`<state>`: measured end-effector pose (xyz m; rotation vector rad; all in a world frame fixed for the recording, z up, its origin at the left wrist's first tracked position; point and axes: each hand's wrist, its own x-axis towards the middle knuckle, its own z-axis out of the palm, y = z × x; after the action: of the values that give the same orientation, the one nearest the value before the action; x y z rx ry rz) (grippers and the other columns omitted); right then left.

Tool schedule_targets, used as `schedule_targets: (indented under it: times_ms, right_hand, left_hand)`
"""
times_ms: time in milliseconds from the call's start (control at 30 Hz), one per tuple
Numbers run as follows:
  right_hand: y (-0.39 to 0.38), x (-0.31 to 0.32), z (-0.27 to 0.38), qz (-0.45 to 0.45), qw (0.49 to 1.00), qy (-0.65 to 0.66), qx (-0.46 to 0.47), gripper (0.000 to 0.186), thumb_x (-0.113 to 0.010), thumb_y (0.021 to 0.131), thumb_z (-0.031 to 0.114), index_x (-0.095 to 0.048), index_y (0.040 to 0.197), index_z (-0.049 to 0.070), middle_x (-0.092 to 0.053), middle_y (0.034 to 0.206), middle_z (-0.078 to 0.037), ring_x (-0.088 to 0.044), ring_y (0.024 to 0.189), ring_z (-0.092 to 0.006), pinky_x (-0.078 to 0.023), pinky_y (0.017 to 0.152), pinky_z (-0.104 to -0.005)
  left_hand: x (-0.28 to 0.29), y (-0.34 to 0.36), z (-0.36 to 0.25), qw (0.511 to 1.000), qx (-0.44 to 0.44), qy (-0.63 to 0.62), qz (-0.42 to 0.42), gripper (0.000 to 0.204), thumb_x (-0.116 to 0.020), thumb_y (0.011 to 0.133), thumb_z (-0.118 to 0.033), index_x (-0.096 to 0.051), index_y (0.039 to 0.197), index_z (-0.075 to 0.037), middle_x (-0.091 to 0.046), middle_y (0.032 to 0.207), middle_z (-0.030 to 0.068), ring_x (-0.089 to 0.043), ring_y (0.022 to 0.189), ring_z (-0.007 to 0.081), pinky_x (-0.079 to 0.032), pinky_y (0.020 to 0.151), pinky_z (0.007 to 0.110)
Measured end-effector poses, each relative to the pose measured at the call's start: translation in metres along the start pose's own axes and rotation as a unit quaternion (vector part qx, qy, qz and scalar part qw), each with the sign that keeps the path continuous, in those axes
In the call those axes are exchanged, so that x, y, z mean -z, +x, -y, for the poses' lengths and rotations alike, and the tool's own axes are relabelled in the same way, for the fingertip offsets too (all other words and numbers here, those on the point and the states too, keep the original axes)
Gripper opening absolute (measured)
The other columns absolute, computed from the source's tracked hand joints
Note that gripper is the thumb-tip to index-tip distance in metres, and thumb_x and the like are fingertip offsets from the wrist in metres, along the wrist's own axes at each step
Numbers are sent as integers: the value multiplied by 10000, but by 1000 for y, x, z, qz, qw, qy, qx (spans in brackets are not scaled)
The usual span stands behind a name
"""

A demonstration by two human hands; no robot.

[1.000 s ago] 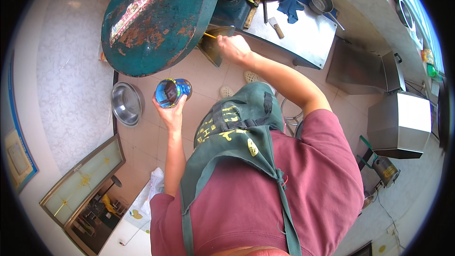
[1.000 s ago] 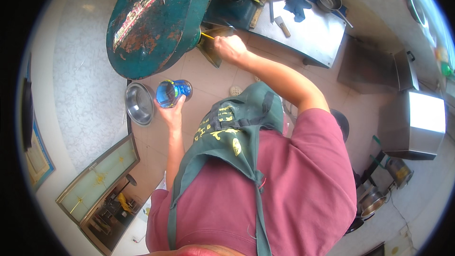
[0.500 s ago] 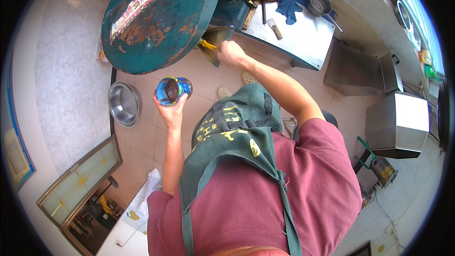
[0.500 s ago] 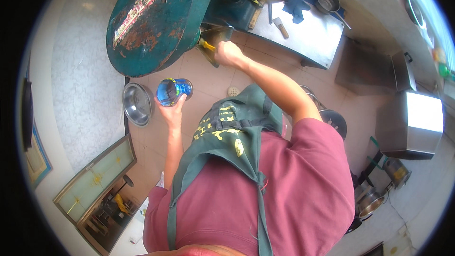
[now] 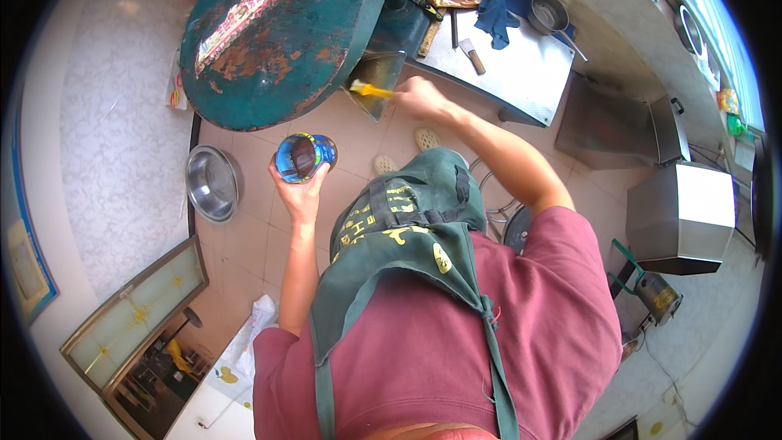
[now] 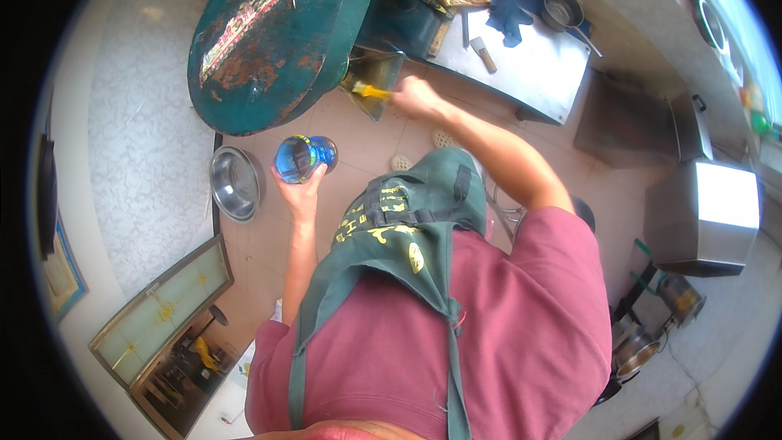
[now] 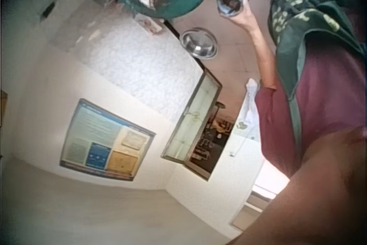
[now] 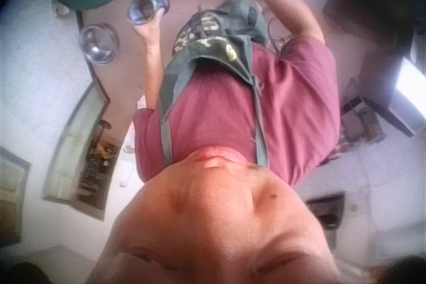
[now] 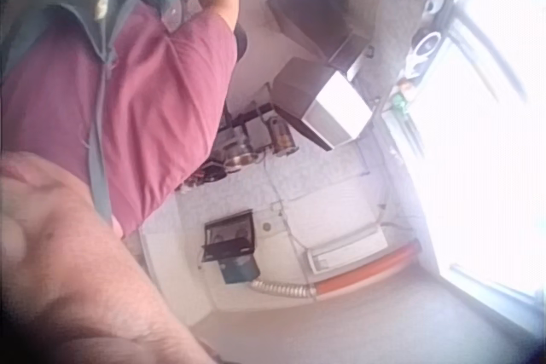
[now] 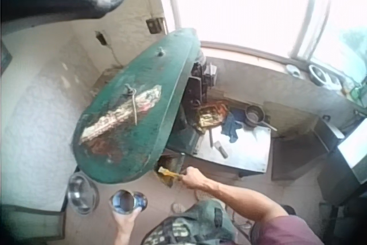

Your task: The person cleans a metal machine component by hand and with a brush, applies a yellow substance from a container, and kemudian reassembles it onto a larger industrial processing machine.

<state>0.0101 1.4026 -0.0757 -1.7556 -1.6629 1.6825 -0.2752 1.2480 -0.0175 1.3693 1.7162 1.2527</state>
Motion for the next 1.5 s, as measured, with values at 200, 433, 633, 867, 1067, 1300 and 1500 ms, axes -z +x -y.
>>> schedule_targets:
  times_ms: [200, 433, 633, 867, 1067, 1300, 1500]
  right_hand:
    - [-35, 59, -18, -92, 996, 20, -5, 334, -540, 952, 208, -767, 1092, 9, -649, 687, -47, -585, 554, -129, -499, 531, -304]
    - [-42, 53, -21, -22, 999, -25, 15, 354, -506, 937, 209, -775, 1058, 11, -630, 654, -48, -587, 539, -137, -508, 535, -320]
    - [-49, 49, -27, 9, 995, -67, 76, 324, -527, 930, 206, -774, 1033, 23, -660, 686, -85, -626, 566, -152, -526, 560, -322]
    - [-51, 68, -18, -40, 998, -38, 33, 299, -544, 915, 167, -749, 972, -44, -705, 768, -230, -706, 649, -288, -590, 692, -426]
    - [-34, 14, -10, 53, 987, -95, 119, 285, -570, 889, 177, -753, 951, -33, -711, 809, -272, -732, 754, -377, -586, 764, -454]
    - [60, -19, 29, -28, 984, -89, 152, 309, -552, 864, 155, -737, 949, -78, -711, 897, -309, -724, 872, -436, -587, 819, -460]
    - [37, 0, 34, -43, 991, -65, 106, 304, -572, 864, 154, -731, 924, -98, -713, 953, -322, -733, 918, -407, -598, 829, -452]
  left_hand:
    - [0, 1, 2, 1000, 13, 4, 0, 853, -919, 712, -86, -399, 1383, -3, -563, 1306, 168, -582, 1220, 259, -494, 1057, 407]
    - [-1, 3, -5, 1000, -4, 1, 5, 856, -918, 714, -85, -392, 1383, 3, -556, 1311, 169, -581, 1212, 258, -489, 1056, 411]
    - [0, 1, -7, 1000, 1, 10, 11, 860, -920, 709, -80, -394, 1385, 0, -552, 1313, 171, -574, 1218, 262, -484, 1062, 408]
    - [0, -1, -10, 1000, -8, 28, 10, 873, -926, 704, -76, -392, 1390, -3, -547, 1313, 169, -575, 1219, 259, -493, 1054, 406]
    - [-9, 3, -7, 1000, 2, 3, 21, 870, -923, 706, -67, -392, 1392, -6, -546, 1316, 163, -584, 1206, 252, -504, 1045, 401]
    - [-16, 7, -16, 999, 4, 11, 43, 869, -922, 707, -60, -396, 1395, 12, -559, 1309, 175, -594, 1202, 254, -502, 1053, 411]
    - [-16, 2, -19, 998, -13, 58, 33, 853, -919, 713, -58, -415, 1396, 21, -572, 1306, 174, -612, 1184, 260, -500, 1052, 407]
